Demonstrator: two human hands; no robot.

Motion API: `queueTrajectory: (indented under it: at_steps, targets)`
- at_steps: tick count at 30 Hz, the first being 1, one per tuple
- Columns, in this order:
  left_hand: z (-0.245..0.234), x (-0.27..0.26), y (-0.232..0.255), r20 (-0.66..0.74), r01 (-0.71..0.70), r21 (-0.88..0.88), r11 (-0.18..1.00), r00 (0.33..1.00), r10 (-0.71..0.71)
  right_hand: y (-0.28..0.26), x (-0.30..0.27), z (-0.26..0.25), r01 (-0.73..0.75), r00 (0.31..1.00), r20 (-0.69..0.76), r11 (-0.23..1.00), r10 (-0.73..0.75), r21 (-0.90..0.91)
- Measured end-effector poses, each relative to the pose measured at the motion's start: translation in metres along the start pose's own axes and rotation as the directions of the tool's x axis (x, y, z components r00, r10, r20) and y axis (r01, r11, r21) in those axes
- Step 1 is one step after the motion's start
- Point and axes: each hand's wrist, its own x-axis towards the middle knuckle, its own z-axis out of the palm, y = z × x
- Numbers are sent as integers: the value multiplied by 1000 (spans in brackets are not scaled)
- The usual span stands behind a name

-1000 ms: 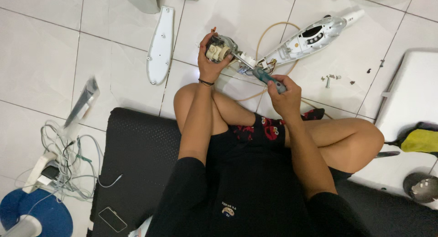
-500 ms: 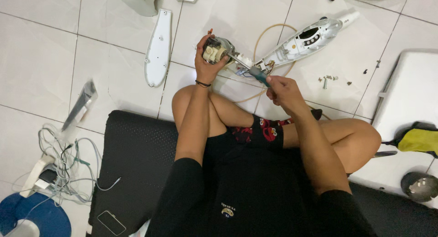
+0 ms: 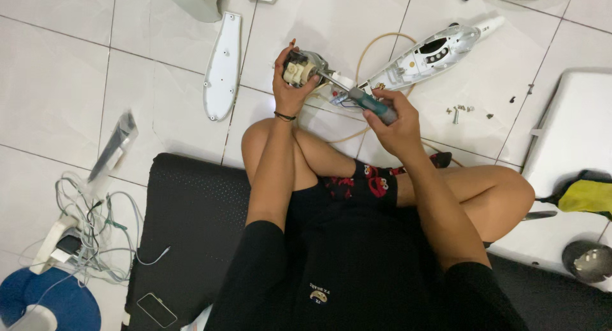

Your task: The person sits on a mat and disassembles an electric fan by removing screws from the base and motor housing using a screwdriver. They separate the motor from the base and handle the internal wiring.

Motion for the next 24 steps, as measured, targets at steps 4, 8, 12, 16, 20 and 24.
queueTrajectory:
  at_steps: [4,8,12,16,20,24]
  targets:
    - [-1,0,1,-15,8,18,1000,1000,-7,12,5,-2,-573,818,99,792,566,211]
    - [1,0,-1,-22,18,-5,1000,1000,-18,15,8,-2,-570,821,68,815,566,104]
    - [0,0,-4,-29,34,-8,999,999,-34,8,3,3,-289,956,-57,957,287,-35]
    - [0,0,-5,-29,21,4,1000,999,-20,6,2,5,-121,989,-89,993,121,12]
    - [2,0,-2,-25,47,-11,999,999,-47,7,2,5,-144,987,-71,989,145,27]
    - [4,1,3,-21,-36,7,999,999,36,13,-2,2,-289,955,-24,948,294,132]
